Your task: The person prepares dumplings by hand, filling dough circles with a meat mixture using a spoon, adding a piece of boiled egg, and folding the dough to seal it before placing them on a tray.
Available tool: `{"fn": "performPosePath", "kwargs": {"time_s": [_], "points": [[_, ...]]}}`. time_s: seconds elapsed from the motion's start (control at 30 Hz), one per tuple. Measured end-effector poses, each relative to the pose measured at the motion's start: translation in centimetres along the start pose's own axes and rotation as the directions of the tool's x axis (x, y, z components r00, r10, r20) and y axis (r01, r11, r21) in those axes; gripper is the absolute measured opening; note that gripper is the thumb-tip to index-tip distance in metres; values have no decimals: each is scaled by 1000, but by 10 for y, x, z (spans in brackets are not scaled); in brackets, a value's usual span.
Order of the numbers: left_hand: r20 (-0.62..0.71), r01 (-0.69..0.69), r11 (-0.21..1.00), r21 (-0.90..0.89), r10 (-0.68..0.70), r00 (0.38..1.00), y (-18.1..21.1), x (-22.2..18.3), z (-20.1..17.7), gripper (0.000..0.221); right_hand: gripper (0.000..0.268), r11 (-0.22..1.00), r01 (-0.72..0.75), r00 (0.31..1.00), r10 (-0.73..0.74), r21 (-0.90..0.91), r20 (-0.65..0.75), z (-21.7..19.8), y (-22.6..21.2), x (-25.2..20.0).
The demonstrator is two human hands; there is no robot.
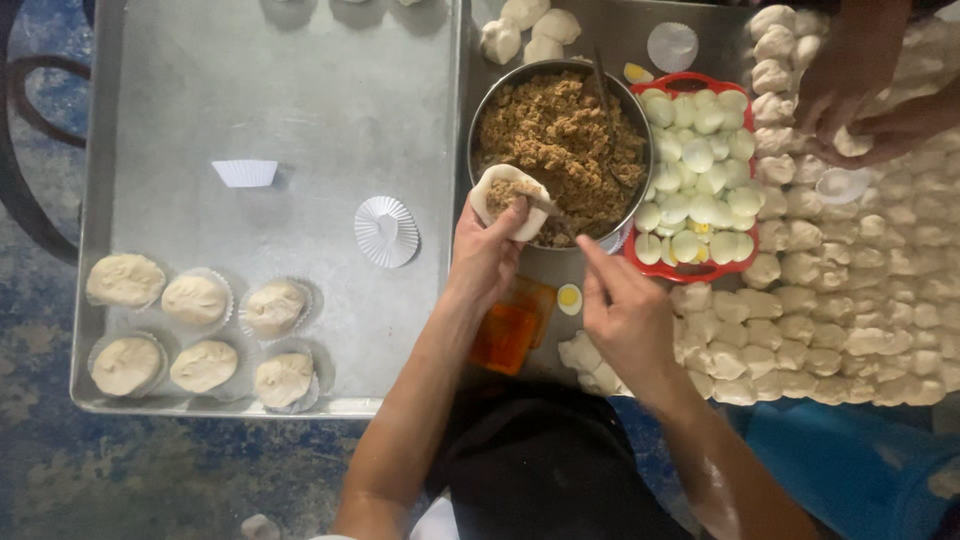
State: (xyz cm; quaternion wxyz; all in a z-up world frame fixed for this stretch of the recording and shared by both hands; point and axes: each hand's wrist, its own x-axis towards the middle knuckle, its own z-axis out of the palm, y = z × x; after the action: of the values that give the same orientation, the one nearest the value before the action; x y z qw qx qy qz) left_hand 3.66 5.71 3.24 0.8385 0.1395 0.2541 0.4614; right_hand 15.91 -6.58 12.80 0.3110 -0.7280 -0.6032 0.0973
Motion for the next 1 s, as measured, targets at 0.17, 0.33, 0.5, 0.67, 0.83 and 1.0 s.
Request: {"fn": "performPosePath", "kwargs": {"time_s": [0.17,0.33,0.5,0.67,0.83,1.0], "points": [[-75,-72,997,-6,72,995,-6,0,-3,33,35,999,-37,999,38,25,-13,-10,-7,2],[-101,-71,997,12,72,992,-9,1,-3,31,32,994,-62,998,64,-92,23,-8,-2,9],[-48,-106,993,54,108,993,-9,-2,-6,30,35,990,-123,990,127,-61,63,-10,-2,0],[-25,-21,999,39,22,999,1,-7,-5,39,30,989,-115,993,115,-87,-11,-4,24,15],[65,3,999,34,-5,998,12,-13,-11,52,28,969,-229,969,236,-89,73,-11,34,23],[-27,-2,999,45,3,1000,10,-12,-16,49,28,977,-183,983,184,111,3,-11,19,18]]}}
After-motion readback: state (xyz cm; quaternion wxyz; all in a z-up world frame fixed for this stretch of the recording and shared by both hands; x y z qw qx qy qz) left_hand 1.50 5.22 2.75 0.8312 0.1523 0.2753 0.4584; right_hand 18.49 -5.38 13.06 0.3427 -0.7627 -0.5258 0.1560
